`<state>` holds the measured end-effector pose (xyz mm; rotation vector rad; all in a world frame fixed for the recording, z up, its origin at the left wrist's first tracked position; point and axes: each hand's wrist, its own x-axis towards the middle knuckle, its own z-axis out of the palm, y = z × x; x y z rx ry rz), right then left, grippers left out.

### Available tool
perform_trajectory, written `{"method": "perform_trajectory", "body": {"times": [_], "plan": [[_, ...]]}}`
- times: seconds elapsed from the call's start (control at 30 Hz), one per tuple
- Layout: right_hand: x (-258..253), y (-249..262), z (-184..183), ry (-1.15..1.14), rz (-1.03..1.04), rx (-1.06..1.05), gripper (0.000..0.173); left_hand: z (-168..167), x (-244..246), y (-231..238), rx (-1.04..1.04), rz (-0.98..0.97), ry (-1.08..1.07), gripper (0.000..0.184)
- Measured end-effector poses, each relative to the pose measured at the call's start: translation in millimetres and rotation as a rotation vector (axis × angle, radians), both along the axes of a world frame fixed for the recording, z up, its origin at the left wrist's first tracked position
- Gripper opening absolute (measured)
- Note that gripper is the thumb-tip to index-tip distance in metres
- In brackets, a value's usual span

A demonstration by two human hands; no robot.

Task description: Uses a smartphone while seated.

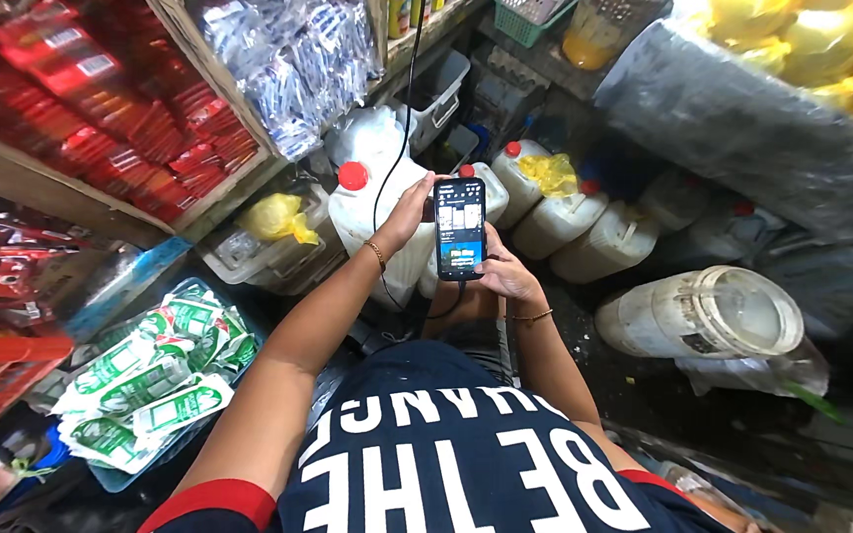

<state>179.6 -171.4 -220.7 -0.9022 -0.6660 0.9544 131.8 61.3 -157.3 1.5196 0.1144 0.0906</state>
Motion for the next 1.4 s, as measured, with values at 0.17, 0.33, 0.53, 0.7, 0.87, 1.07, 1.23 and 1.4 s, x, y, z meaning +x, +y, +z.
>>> {"method": "perform_trajectory", "body": {"times": [0.17, 0.33, 0.53, 0.7, 0.87, 1.07, 1.23, 1.4], "plan": [[-0.1, 0.4, -1.1, 0.001, -0.013, 0.005, 0.089, 0.6, -0.9, -0.1, -0.003, -0.001, -0.014, 0.059], [-0.8, 0.6, -1.0, 0.027, -0.020, 0.011, 0.090, 1.2, -0.7, -0.1, -0.006, -0.003, -0.016, 0.058], [-1.0, 0.8, 0.7, 0.048, -0.014, 0.008, 0.089, 3.5, -1.8, -1.8, -0.006, -0.005, -0.015, 0.057], [0.2, 0.3, -0.8, 0.036, 0.004, 0.027, 0.088, 1.7, -0.9, -1.7, 0.001, -0.010, -0.025, 0.058], [-2.1, 0.1, 0.6, 0.053, -0.021, 0.022, 0.085, 0.9, 0.1, -1.9, -0.020, -0.014, -0.028, 0.057], [-2.5, -0.6, 2.0, 0.032, -0.021, -0.004, 0.088, 3.2, -1.8, -2.6, 0.005, -0.011, -0.026, 0.058], [-3.2, -0.6, 1.7, 0.036, -0.025, 0.003, 0.087, 3.5, -3.0, -2.8, 0.005, -0.014, -0.038, 0.058], [-2.7, -0.5, 1.3, 0.040, -0.025, 0.011, 0.085, 3.1, -2.9, -2.5, 0.011, -0.011, -0.039, 0.058]]}}
